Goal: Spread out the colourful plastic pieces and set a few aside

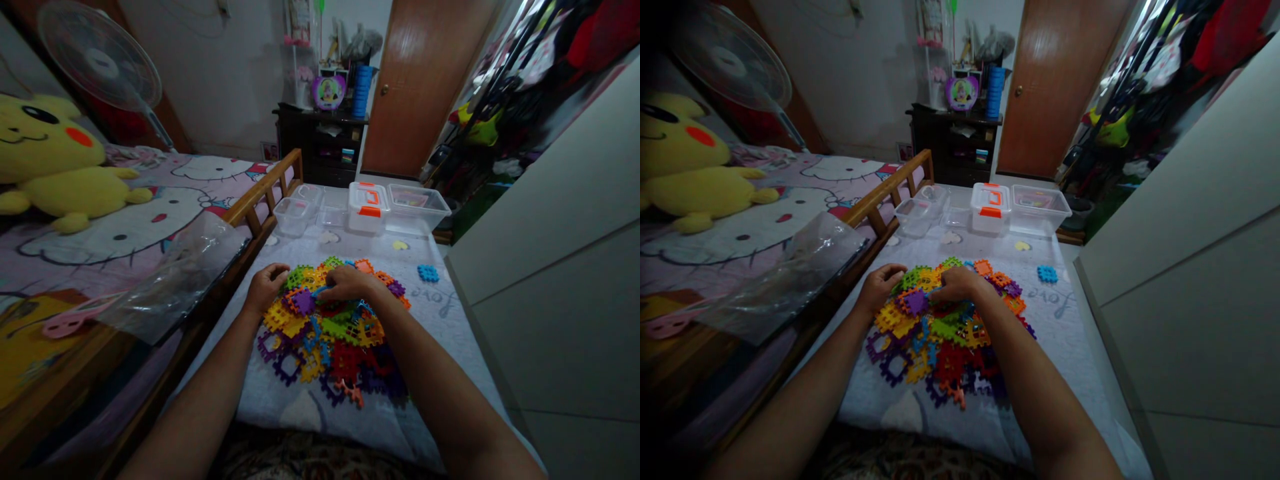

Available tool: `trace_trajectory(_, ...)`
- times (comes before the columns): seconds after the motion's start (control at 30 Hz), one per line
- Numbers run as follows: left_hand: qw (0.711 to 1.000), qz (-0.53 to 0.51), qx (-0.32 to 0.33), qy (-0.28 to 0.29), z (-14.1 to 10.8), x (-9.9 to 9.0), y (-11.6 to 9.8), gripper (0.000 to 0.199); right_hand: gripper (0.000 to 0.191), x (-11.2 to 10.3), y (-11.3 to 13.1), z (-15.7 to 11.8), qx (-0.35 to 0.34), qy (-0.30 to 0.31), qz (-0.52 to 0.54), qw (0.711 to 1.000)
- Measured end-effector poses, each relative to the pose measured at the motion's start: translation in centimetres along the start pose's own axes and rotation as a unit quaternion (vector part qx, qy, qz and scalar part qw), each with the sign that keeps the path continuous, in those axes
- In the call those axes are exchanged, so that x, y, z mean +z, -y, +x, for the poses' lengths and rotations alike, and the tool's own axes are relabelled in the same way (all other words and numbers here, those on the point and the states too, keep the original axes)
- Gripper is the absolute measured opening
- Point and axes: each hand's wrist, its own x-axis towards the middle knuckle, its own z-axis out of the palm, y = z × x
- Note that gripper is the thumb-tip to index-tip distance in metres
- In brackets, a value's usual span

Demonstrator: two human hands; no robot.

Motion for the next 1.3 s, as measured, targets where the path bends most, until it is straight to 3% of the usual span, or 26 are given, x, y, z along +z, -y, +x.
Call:
trace_trajectory(0.2, 1.0, 0.01, 0.01, 0.0, 0.0, 0.0, -0.1, 0.035, 0.041, 0.4, 0.7, 0.2, 0.021, -0.035, -0.028, 0.999)
trace_trajectory(0.33, 1.0, 0.01, 0.01, 0.002, -0.1, -0.1, -0.1, 0.035, 0.041, 0.1, 0.9, -0.2, 0.019, -0.021, -0.001, 1.0)
trace_trajectory(0.43, 1.0, 0.007, 0.007, 0.004, -0.1, -0.1, 0.0, 0.035, 0.039, -0.3, 0.4, -1.0, 0.011, -0.049, 0.045, 0.998)
trace_trajectory(0.53, 1.0, 0.004, 0.005, 0.005, 0.0, 0.0, 0.0, 0.036, 0.04, -0.4, -1.4, -2.9, 0.013, -0.126, 0.118, 0.985)
trace_trajectory(0.63, 1.0, -0.002, 0.003, 0.005, 0.0, 0.0, -0.1, 0.037, 0.044, 0.2, -4.3, -5.2, 0.066, -0.202, 0.164, 0.963)
trace_trajectory(0.73, 1.0, -0.003, 0.0, 0.004, 0.0, 0.0, -0.3, 0.037, 0.045, 1.8, -7.0, -7.1, 0.119, -0.24, 0.172, 0.948)
trace_trajectory(0.97, 1.0, 0.015, 0.006, 0.005, 0.0, -0.1, -0.1, 0.039, 0.04, 5.0, -9.2, -8.0, 0.124, -0.203, 0.16, 0.958)
trace_trajectory(1.1, 1.0, 0.012, 0.003, 0.004, 0.0, -0.1, -0.2, 0.041, 0.05, 4.7, -8.8, -7.6, 0.138, -0.197, 0.163, 0.957)
trace_trajectory(1.3, 1.0, 0.019, -0.006, 0.003, -0.1, -0.2, -0.7, 0.04, 0.041, 4.0, -8.4, -7.4, 0.121, -0.172, 0.13, 0.969)
